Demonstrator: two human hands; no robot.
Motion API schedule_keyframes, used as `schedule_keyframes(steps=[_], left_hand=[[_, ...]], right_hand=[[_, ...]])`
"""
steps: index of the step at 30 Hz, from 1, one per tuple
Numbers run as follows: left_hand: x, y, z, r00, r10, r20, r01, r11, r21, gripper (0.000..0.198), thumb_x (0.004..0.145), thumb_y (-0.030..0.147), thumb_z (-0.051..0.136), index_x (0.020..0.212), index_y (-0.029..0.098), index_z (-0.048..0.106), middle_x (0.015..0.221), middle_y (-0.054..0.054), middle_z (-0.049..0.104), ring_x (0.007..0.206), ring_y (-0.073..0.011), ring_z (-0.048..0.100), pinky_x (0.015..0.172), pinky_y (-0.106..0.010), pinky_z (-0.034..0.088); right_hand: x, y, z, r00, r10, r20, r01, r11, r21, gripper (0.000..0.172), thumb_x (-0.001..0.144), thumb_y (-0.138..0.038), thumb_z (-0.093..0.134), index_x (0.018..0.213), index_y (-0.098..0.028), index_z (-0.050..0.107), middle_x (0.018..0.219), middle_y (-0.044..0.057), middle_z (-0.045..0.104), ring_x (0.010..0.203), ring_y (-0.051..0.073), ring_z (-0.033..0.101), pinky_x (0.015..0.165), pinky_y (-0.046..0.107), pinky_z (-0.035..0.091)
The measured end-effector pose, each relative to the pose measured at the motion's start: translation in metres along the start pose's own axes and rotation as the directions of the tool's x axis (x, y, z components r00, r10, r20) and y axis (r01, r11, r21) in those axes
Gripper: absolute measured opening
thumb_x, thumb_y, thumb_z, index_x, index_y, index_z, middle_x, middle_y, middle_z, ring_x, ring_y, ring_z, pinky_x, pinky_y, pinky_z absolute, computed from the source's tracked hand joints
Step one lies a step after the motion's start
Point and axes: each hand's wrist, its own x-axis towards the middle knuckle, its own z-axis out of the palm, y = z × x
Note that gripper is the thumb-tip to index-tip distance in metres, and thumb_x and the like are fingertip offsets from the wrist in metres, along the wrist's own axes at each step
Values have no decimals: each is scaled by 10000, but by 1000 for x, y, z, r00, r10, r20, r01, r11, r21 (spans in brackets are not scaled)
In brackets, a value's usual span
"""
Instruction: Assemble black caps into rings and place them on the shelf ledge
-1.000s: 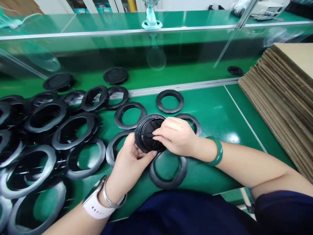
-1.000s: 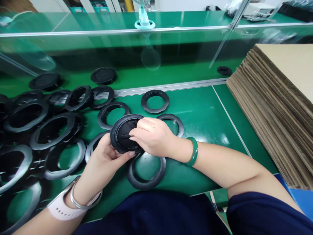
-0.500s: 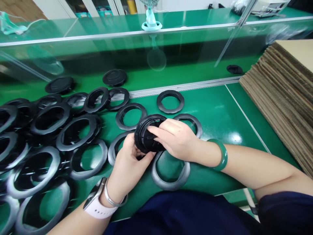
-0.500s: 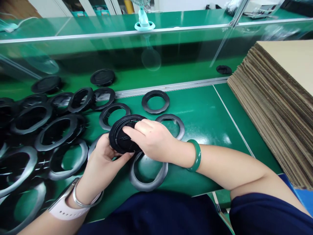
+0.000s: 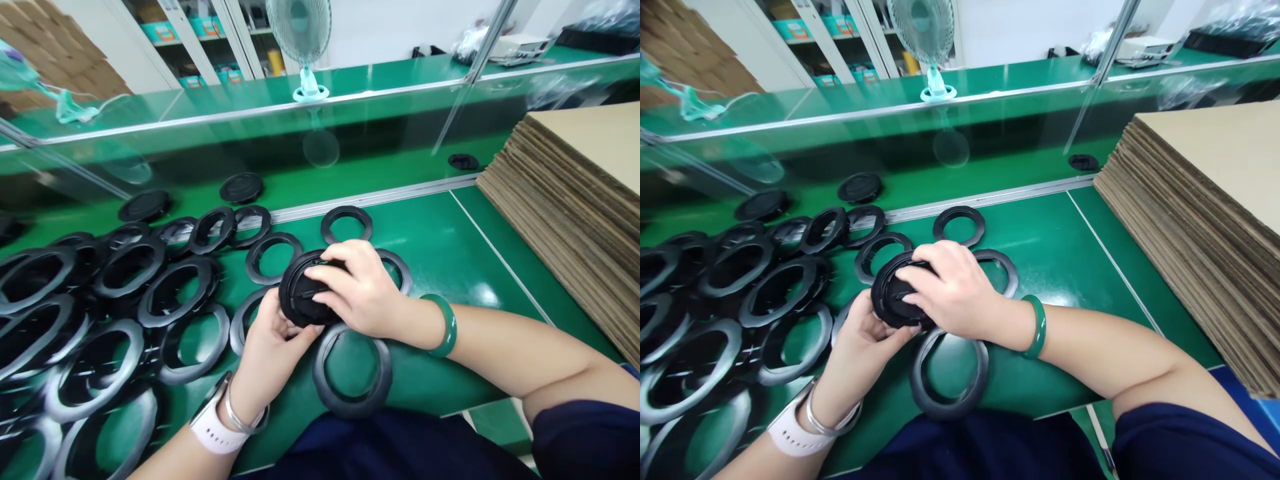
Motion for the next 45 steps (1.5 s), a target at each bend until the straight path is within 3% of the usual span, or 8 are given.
schedule_keyframes(steps=[2,4,8,13,23,32,37,45], left_hand=[[-1,0,1,1000,12,-17,-13,997,-75,560,745,248,826,1197,253,496,1121,-29,687,1015,-203,703,838,-284,592],[-3,-2,1,1000,15,-19,-17,995,-94,597,727,254,844,1208,249,490,1169,-45,680,1053,-221,698,857,-307,597],[-7,-8,-2,999,8,49,-3,995,-102,811,688,327,882,1358,264,429,1326,-87,626,1191,-288,641,951,-382,577],[-8,-10,-5,998,68,-3,-67,995,67,593,860,424,726,1369,280,458,1366,-65,592,1274,-268,560,1073,-405,478],[-8,-4,-5,996,91,-23,-80,949,304,488,919,464,636,1328,269,458,1273,-49,629,1191,-237,590,1028,-371,479],[-4,-7,-8,991,128,-29,-110,929,352,448,936,457,609,1318,270,468,1260,-40,645,1174,-231,608,994,-354,497],[0,-7,-13,988,150,-47,-128,938,324,414,942,450,605,1297,275,485,1259,-29,644,1174,-225,607,996,-349,492],[-3,-5,-8,988,152,-40,-130,931,341,368,961,394,578,1293,263,492,1234,-33,654,1156,-228,619,974,-350,501]], right_hand=[[2,2,-1,975,214,-54,-204,967,155,310,982,-326,586,1254,-178,600,1231,123,582,1162,261,521,1031,459,436],[2,4,1,909,412,64,-411,857,311,262,1002,-318,549,1227,-195,605,1192,97,606,1134,231,545,1010,425,451],[3,8,11,801,519,299,-598,683,418,119,971,-256,594,1056,-190,646,1054,46,633,1039,194,567,960,368,453],[2,4,15,786,532,315,-617,642,454,69,910,-223,665,971,-203,641,981,11,627,974,179,557,903,337,439],[-3,2,21,737,598,315,-665,560,495,101,847,-243,696,894,-201,617,918,10,622,938,199,586,870,359,452],[-1,3,19,693,607,389,-708,469,528,153,832,-298,711,901,-203,612,918,11,649,898,200,611,829,356,484],[2,3,11,723,452,522,-689,413,596,519,710,-304,854,1141,-230,575,1122,7,658,1020,202,627,899,345,500],[-1,-5,10,664,554,502,-747,466,474,435,711,-214,809,1072,-230,567,1054,-5,679,1006,210,639,893,365,496]])
